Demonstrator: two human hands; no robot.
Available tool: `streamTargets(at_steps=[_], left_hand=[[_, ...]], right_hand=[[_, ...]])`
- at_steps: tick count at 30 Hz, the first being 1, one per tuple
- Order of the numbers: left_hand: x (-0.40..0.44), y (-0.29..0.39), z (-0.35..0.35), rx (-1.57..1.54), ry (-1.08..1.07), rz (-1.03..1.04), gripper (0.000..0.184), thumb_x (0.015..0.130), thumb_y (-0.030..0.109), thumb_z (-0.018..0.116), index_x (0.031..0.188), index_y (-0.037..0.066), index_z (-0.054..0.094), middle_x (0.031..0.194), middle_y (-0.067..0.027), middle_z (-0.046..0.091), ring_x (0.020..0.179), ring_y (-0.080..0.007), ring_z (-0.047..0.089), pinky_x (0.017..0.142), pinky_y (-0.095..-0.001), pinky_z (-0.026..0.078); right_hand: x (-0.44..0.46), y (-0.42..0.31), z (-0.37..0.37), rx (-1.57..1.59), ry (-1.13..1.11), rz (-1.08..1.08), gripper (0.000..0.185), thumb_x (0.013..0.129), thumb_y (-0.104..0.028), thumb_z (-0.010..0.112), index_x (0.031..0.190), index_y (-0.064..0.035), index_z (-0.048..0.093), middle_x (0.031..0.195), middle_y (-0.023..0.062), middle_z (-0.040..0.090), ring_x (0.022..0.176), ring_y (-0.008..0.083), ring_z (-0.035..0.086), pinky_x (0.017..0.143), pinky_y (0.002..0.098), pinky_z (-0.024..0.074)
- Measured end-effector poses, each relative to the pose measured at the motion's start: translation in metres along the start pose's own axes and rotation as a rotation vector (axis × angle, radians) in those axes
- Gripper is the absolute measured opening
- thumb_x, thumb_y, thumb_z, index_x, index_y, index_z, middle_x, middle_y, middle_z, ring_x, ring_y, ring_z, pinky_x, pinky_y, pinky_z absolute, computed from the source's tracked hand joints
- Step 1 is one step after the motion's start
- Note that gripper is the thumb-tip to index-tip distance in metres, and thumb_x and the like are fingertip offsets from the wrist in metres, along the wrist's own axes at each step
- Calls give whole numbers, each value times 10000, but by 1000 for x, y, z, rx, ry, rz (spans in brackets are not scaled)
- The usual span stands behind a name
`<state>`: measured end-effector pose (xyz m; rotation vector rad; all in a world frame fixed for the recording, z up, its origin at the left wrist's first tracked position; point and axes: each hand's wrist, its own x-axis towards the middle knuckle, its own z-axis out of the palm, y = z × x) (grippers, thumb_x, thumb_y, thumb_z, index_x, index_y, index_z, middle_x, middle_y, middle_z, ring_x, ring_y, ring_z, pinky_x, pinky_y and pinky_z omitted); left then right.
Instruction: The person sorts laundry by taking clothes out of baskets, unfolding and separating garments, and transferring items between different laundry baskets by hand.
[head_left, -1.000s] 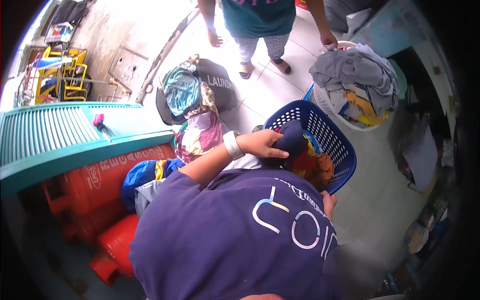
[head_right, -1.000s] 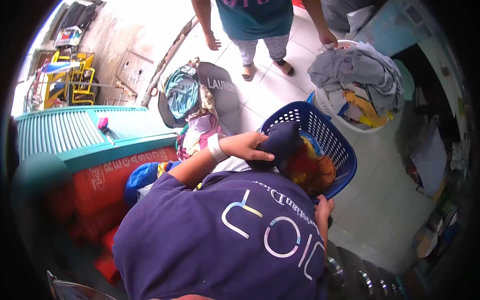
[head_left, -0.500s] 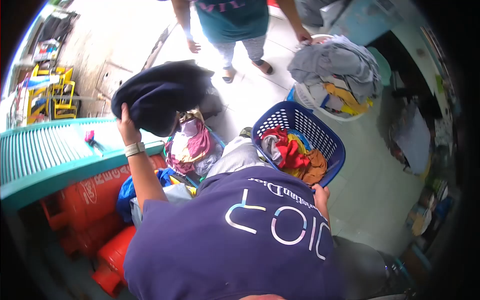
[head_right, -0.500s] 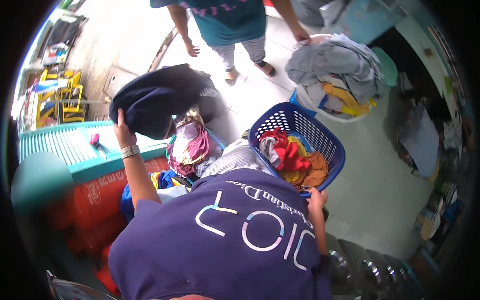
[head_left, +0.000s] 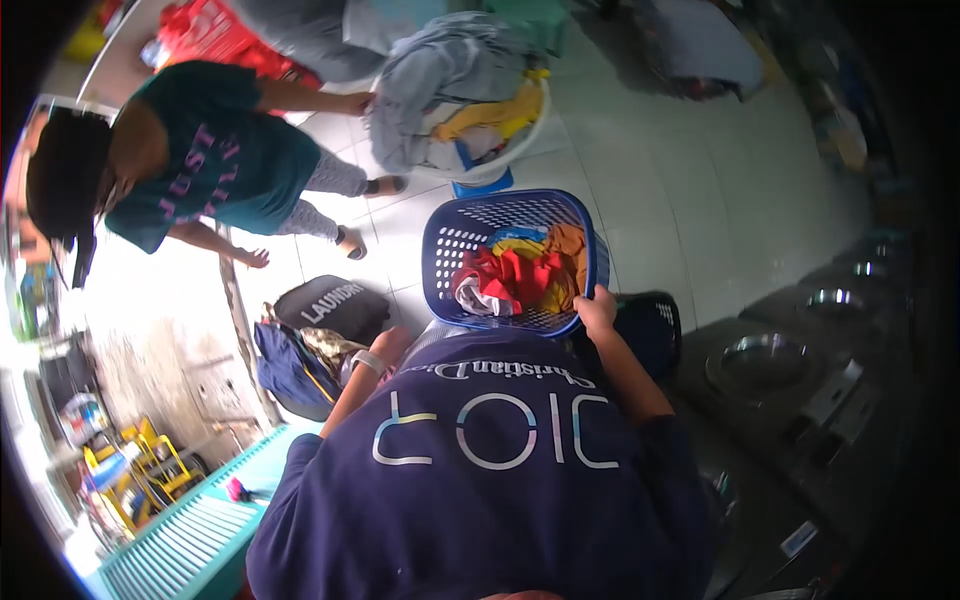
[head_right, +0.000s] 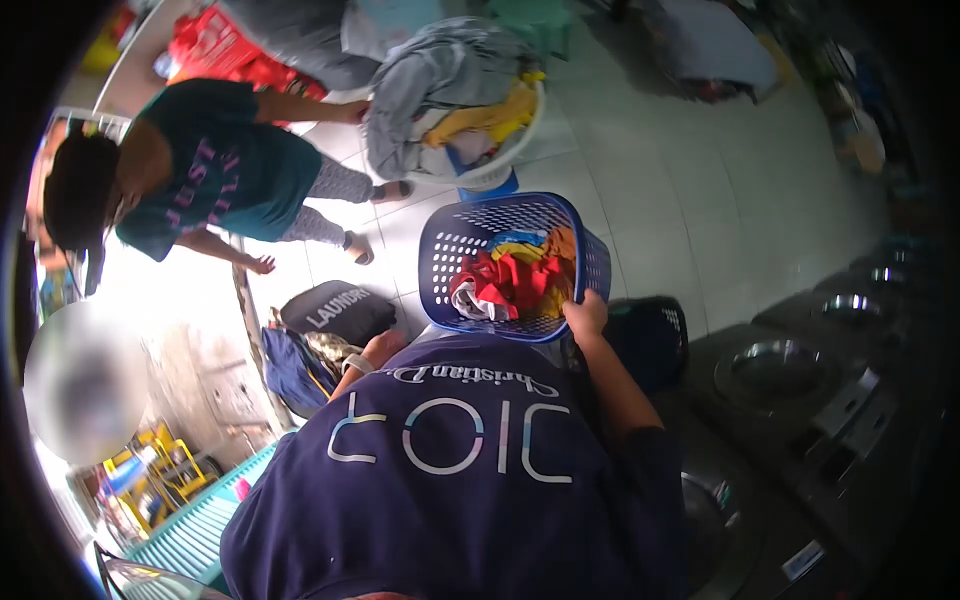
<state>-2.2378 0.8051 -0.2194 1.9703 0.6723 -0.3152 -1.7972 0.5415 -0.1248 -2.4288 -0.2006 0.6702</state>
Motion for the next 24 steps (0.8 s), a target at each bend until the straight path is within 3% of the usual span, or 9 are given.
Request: streamTargets(at_steps=[2, 4, 6, 12, 16, 18, 20, 22, 24], left_hand=[[28, 90, -55, 302, 28, 51, 268, 809, 156, 578, 1065, 102, 640, 1035, -76, 662, 998, -201, 622, 809, -322, 514], [40, 117, -76, 40, 182, -164, 271, 856, 161, 601, 1108, 61, 618, 999, -120, 681, 921, -233, 659, 794, -332, 521], [44, 104, -101, 70, 115, -151, 301, 871, 180, 618, 1137, 41, 596, 1004, -128, 684, 908, -230, 669, 785, -312, 519], [23, 78, -153, 474, -197, -541, 431, 867, 346, 586, 1175, 44, 591, 1095, -165, 649, 1044, -266, 617, 887, -370, 471], [21, 44, -160, 625, -284, -410, 421, 862, 347, 595, 1159, 48, 602, 1107, -162, 644, 1051, -267, 612, 896, -357, 468], [21, 75, -151, 422, -209, -481, 386, 862, 310, 602, 1151, 54, 606, 1080, -167, 649, 1038, -266, 617, 893, -357, 472], [32, 113, -143, 483, -249, -411, 354, 863, 271, 611, 1146, 59, 606, 1043, -152, 663, 1006, -260, 631, 873, -355, 484], [42, 144, -134, 509, -255, -115, 337, 908, 271, 574, 1135, 23, 583, 914, -117, 673, 830, -221, 652, 747, -323, 508], [58, 181, -123, 561, -256, -186, 319, 914, 269, 565, 1123, 29, 594, 942, -118, 673, 889, -234, 648, 790, -325, 498]], right_hand=[[-10, -6, -10, 8, 8, -34, 238, 610, -200, 650, 763, -28, 591, 791, 227, 628, 805, 424, 598, 722, 482, 468], [-16, -5, -13, -31, 76, -68, 239, 622, -202, 654, 771, -29, 581, 802, 228, 625, 813, 427, 594, 724, 493, 467], [-17, 1, -12, -39, 78, -38, 243, 624, -181, 658, 783, -22, 568, 818, 221, 624, 832, 423, 597, 742, 491, 473], [-31, 37, -13, 46, 103, -39, 255, 644, -173, 654, 793, -4, 536, 833, 224, 614, 839, 424, 591, 754, 471, 472], [-44, 65, 0, 129, 172, -47, 259, 634, -165, 672, 789, -10, 534, 819, 208, 610, 837, 411, 595, 749, 470, 473], [-52, 67, 0, 167, 161, -3, 255, 630, -155, 676, 784, -14, 529, 828, 203, 607, 837, 404, 593, 740, 472, 471], [-57, 61, 0, 176, 137, 18, 275, 653, -134, 685, 860, -13, 551, 895, 186, 599, 893, 389, 583, 775, 469, 469], [-53, 65, 12, 211, 146, 20, 278, 663, -127, 684, 881, -16, 552, 919, 182, 598, 904, 383, 582, 778, 468, 468], [-51, 62, 16, 226, 214, 51, 287, 672, -129, 690, 902, -22, 554, 919, 176, 600, 903, 376, 586, 778, 466, 470]])
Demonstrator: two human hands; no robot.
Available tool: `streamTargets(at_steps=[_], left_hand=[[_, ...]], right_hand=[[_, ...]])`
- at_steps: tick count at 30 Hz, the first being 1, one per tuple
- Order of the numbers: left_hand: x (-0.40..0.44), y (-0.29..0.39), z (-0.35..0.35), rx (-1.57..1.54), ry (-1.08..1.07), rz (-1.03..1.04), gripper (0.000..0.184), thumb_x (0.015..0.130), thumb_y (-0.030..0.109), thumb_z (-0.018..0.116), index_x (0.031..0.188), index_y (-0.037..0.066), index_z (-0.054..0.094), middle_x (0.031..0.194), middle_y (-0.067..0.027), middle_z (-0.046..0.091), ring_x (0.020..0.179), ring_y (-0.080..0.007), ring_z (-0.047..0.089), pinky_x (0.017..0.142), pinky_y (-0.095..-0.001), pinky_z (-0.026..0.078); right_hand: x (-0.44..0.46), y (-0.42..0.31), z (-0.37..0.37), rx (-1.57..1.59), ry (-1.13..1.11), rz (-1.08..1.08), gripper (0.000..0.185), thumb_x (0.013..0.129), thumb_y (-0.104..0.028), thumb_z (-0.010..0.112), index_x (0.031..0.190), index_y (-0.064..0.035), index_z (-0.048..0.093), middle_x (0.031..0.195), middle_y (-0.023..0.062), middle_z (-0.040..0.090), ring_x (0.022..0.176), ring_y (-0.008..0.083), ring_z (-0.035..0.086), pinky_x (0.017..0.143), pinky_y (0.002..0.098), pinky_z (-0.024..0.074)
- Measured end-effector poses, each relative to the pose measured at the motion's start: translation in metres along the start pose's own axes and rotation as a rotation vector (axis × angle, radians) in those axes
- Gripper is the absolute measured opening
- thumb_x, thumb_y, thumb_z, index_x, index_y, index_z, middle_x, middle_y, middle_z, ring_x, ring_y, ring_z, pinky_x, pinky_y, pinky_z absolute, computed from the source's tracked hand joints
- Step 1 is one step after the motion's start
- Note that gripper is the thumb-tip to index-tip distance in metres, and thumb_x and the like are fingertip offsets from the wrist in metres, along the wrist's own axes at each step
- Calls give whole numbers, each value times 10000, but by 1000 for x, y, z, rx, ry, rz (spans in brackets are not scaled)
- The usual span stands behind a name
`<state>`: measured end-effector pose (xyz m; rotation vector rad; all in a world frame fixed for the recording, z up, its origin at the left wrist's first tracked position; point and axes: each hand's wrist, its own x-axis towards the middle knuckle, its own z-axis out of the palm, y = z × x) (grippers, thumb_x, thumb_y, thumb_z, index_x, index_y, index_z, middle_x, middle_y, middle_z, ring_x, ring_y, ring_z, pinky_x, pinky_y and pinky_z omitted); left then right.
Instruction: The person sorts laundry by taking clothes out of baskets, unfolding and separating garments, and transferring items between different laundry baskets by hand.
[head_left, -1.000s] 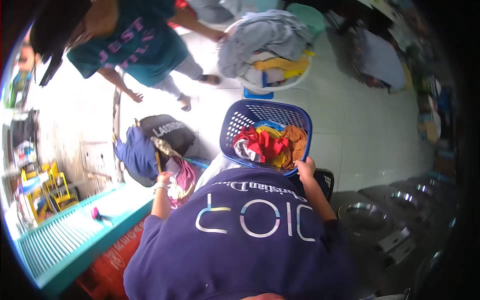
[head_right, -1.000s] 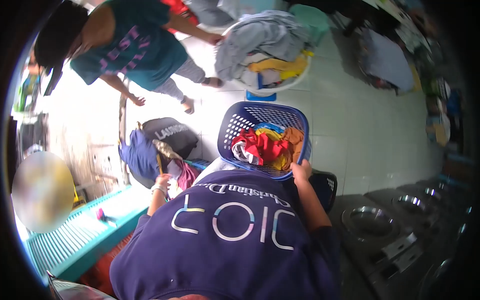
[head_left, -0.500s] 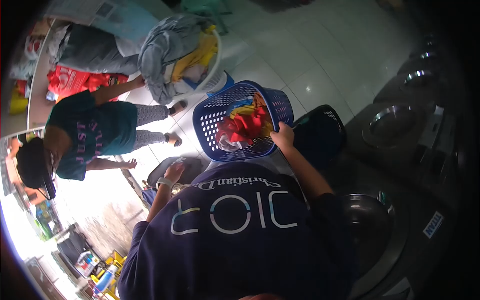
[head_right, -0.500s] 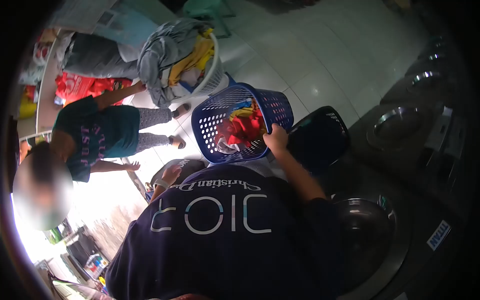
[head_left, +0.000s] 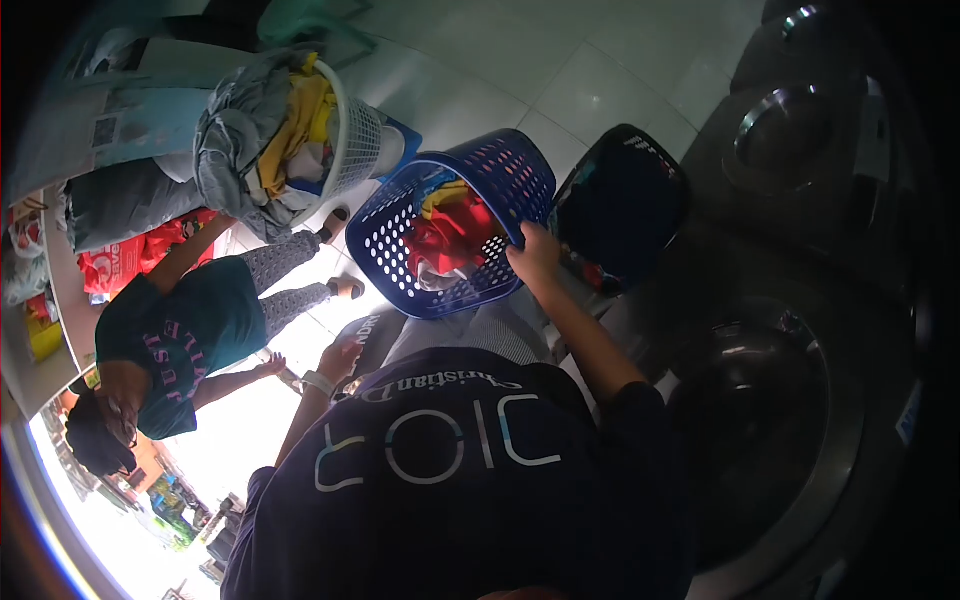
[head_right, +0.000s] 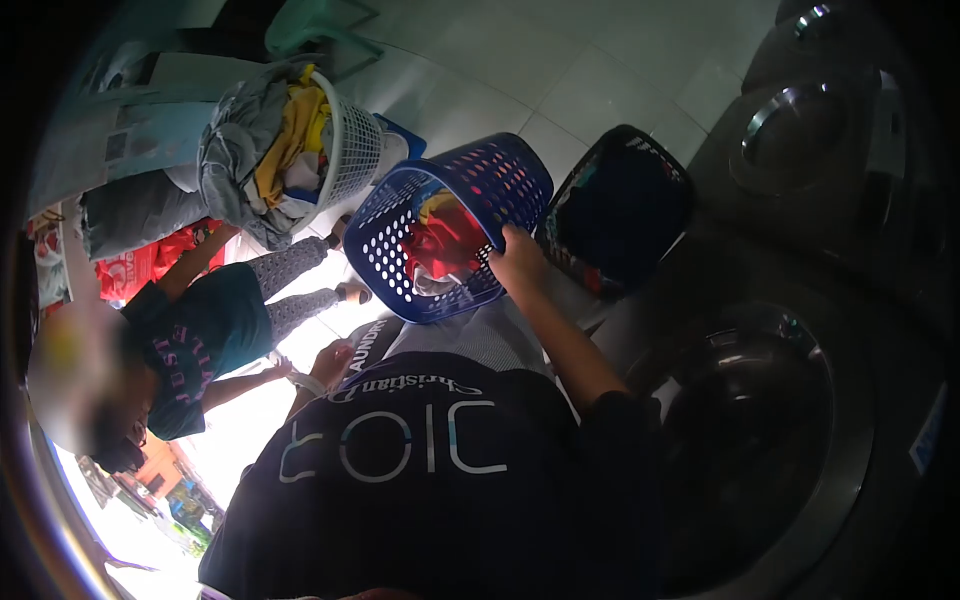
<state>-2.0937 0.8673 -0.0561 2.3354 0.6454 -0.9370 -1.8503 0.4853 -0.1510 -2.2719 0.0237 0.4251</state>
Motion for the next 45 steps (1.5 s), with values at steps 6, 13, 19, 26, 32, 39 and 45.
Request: streamTargets(at_steps=[6, 13, 19, 26, 32, 39, 45], left_hand=[[17, 28, 1, -113, -40, -30, 302, 920, 266, 565, 1104, 29, 601, 956, -102, 674, 856, -182, 645, 773, -301, 505], [72, -15, 23, -154, -72, 227, 324, 907, 245, 575, 1173, 60, 580, 904, -94, 641, 788, -159, 612, 736, -300, 502], [104, 98, 24, 230, 448, 519, 476, 826, 353, 672, 1210, 90, 573, 1127, -128, 615, 1046, -273, 593, 879, -363, 485], [118, 159, 56, 492, 108, 552, 497, 800, 379, 667, 1190, 84, 575, 1198, -140, 579, 1108, -281, 563, 903, -400, 476], [166, 177, 36, 575, -474, 678, 512, 784, 383, 664, 1185, 80, 568, 1234, -146, 560, 1125, -290, 555, 900, -423, 479], [380, 120, 202, 204, 197, 261, 582, 802, 353, 598, 1276, 30, 501, 1184, -192, 585, 1078, -317, 584, 914, -404, 473], [292, 128, 186, 194, 109, 338, 369, 836, 227, 567, 1147, 30, 571, 1077, -233, 623, 991, -364, 620, 853, -434, 496]], right_hand=[[1, -25, -4, 2, -71, 5, 278, 662, -160, 693, 875, -34, 566, 895, 159, 609, 879, 361, 599, 747, 450, 474], [-13, -83, -30, 33, -29, -67, 219, 618, -148, 654, 778, -33, 559, 817, 179, 606, 799, 387, 592, 697, 476, 462], [-34, -104, -74, 98, -90, -32, 217, 625, -155, 645, 728, -31, 500, 629, 158, 550, 585, 341, 566, 565, 406, 435], [-50, -75, -84, 142, -123, 74, 212, 636, -136, 649, 791, -27, 554, 610, 94, 529, 532, 197, 526, 537, 342, 425], [-64, -53, -102, 208, -162, 150, 245, 661, -102, 631, 887, -13, 597, 688, 46, 572, 629, 119, 546, 593, 283, 440], [-89, -33, -110, 530, -144, 288, 356, 695, -49, 596, 1046, 9, 610, 853, 7, 621, 753, 102, 569, 718, 250, 469], [-83, -41, -116, 538, -119, 320, 308, 716, -1, 538, 1015, 7, 611, 869, 3, 624, 747, 73, 552, 678, 223, 447]])
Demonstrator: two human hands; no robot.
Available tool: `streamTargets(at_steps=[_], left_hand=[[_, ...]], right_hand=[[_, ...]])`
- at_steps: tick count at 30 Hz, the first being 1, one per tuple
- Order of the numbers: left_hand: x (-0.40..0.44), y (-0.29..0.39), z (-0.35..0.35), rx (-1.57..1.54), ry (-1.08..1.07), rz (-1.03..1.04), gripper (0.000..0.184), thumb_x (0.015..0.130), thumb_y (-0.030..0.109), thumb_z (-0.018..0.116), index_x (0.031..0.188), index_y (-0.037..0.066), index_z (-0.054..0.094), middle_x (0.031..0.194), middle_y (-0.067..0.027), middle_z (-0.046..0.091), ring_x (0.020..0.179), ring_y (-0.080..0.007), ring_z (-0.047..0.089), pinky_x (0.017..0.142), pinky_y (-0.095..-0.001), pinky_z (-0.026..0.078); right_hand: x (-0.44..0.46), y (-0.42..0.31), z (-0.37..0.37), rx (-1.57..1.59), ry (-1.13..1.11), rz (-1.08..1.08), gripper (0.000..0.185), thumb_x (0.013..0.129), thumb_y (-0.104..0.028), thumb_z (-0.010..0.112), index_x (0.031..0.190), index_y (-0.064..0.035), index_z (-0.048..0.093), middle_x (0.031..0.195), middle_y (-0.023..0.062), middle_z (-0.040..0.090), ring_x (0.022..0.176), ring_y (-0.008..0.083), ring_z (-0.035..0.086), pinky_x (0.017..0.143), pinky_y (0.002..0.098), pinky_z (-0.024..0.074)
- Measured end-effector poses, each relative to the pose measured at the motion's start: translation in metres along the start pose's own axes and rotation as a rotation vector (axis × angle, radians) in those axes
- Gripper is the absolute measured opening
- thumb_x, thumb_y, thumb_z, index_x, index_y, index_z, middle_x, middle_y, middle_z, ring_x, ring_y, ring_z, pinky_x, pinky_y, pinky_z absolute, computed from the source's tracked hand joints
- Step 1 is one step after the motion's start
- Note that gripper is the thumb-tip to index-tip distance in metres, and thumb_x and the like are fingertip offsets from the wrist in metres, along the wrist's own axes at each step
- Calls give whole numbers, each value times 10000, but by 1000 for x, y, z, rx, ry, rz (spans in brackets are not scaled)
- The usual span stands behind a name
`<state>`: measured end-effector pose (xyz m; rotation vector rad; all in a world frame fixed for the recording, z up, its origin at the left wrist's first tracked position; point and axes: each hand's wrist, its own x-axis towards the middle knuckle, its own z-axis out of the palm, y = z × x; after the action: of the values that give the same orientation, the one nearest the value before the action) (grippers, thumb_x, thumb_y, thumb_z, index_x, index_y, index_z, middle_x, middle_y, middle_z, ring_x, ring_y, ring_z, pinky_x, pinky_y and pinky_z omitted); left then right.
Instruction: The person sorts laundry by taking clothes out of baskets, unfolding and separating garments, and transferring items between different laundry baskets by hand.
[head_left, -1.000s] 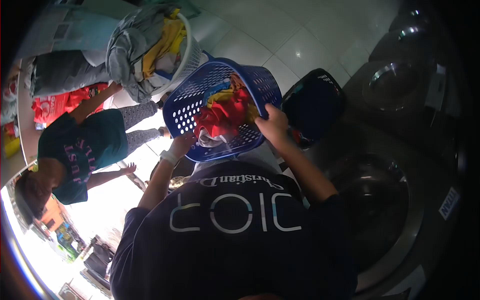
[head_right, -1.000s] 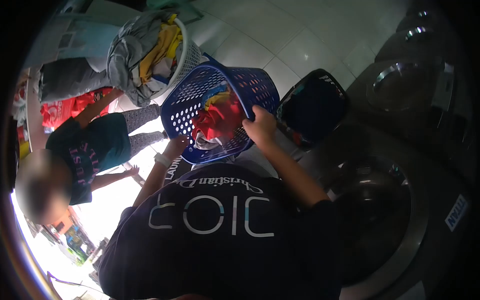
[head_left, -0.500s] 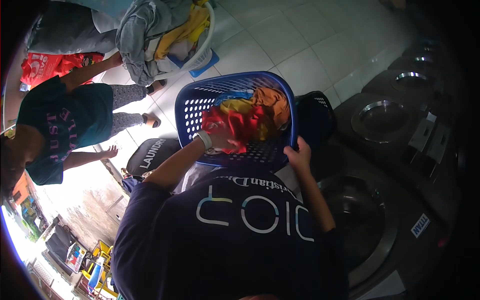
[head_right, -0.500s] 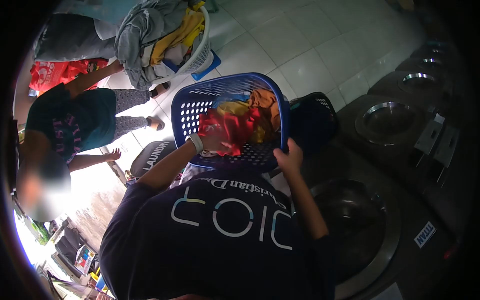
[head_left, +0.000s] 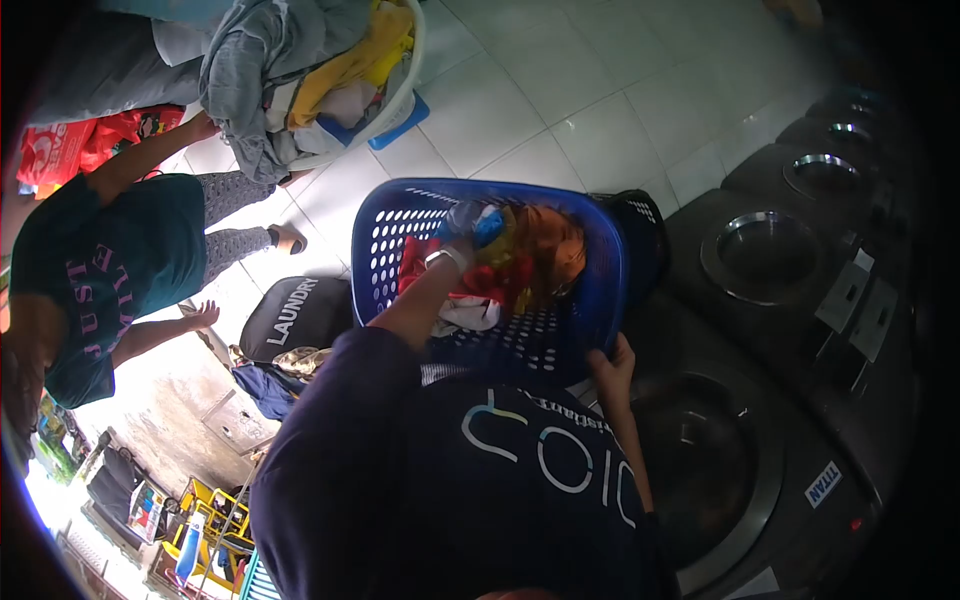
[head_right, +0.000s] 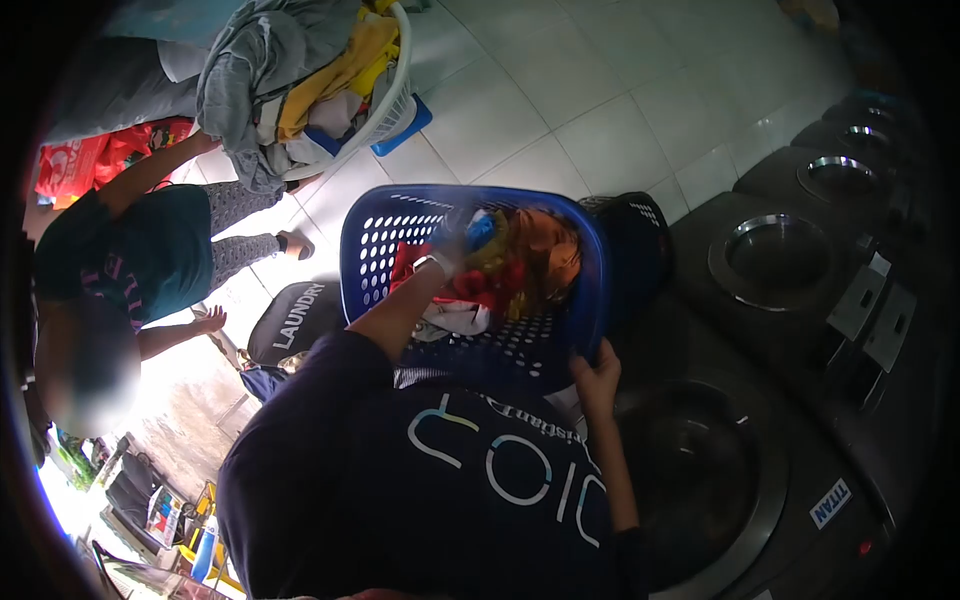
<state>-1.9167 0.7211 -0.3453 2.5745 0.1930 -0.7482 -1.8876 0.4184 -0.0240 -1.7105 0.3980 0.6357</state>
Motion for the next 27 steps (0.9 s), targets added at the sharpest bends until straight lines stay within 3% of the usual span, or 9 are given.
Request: streamTargets(at_steps=[3, 7, 11, 15, 18, 20, 21, 23, 27], left_hand=[[-41, 31, -59, -178, -242, 52, 340, 838, 228, 572, 1111, 27, 577, 995, -237, 646, 914, -378, 644, 795, -441, 515], [-123, 52, -140, -207, -229, 184, 386, 812, 338, 648, 1020, 19, 588, 862, -199, 652, 777, -363, 653, 698, -452, 512], [-187, 75, -209, -619, 44, 467, 280, 731, 134, 709, 990, 58, 633, 833, -166, 651, 756, -337, 653, 686, -394, 522], [-198, 98, -266, -856, 205, 572, 208, 787, 18, 653, 995, 28, 635, 876, -133, 665, 780, -266, 665, 721, -328, 518], [-203, 86, -302, -1278, 193, 419, 281, 881, -42, 521, 1152, 11, 573, 1091, -85, 643, 998, -161, 609, 854, -305, 490], [-200, 64, -324, -1405, 141, 218, 269, 912, 62, 549, 1175, 3, 548, 999, -74, 660, 837, -142, 630, 717, -288, 516], [-192, 88, -339, -1245, 389, 142, 255, 913, 106, 569, 1138, -14, 563, 902, -48, 664, 754, -117, 611, 648, -266, 496], [-182, 69, -348, -851, 293, 165, 245, 909, 122, 585, 1100, -30, 581, 850, -38, 658, 722, -108, 597, 624, -247, 476], [-209, 80, -395, -1406, 300, 127, 217, 927, 118, 546, 1098, -14, 564, 866, -48, 643, 654, -102, 593, 559, -228, 472]], right_hand=[[10, 1, -3, -30, 26, -4, 301, 714, 5, 533, 1005, 8, 610, 854, 7, 626, 727, 71, 550, 659, 223, 447], [15, 7, -14, 12, 44, 24, 290, 717, -1, 553, 1001, 12, 610, 840, 12, 629, 714, 75, 556, 657, 228, 452], [15, 11, -21, 95, 46, -21, 299, 717, 1, 565, 1013, 15, 611, 824, 14, 631, 703, 80, 564, 654, 231, 458], [15, 13, -21, 52, 92, -35, 305, 716, 6, 561, 1017, 14, 613, 827, 6, 622, 704, 75, 554, 644, 224, 451], [16, 15, -21, 25, 94, -15, 320, 710, 7, 551, 1024, 12, 614, 835, 6, 621, 714, 73, 549, 663, 219, 445], [17, 15, -21, -2, 93, -23, 320, 707, 3, 549, 1019, 10, 620, 840, 5, 624, 718, 74, 549, 671, 219, 444], [17, 14, -21, -34, 95, -26, 321, 703, -1, 546, 1014, 8, 625, 844, 5, 627, 721, 75, 550, 679, 219, 443], [18, 13, -17, -50, 101, -48, 316, 702, -12, 549, 1007, 5, 631, 834, 5, 626, 716, 79, 550, 678, 225, 446], [21, 16, -15, -100, 116, -70, 305, 697, -36, 563, 988, 4, 645, 818, 14, 634, 719, 91, 559, 687, 244, 454]])
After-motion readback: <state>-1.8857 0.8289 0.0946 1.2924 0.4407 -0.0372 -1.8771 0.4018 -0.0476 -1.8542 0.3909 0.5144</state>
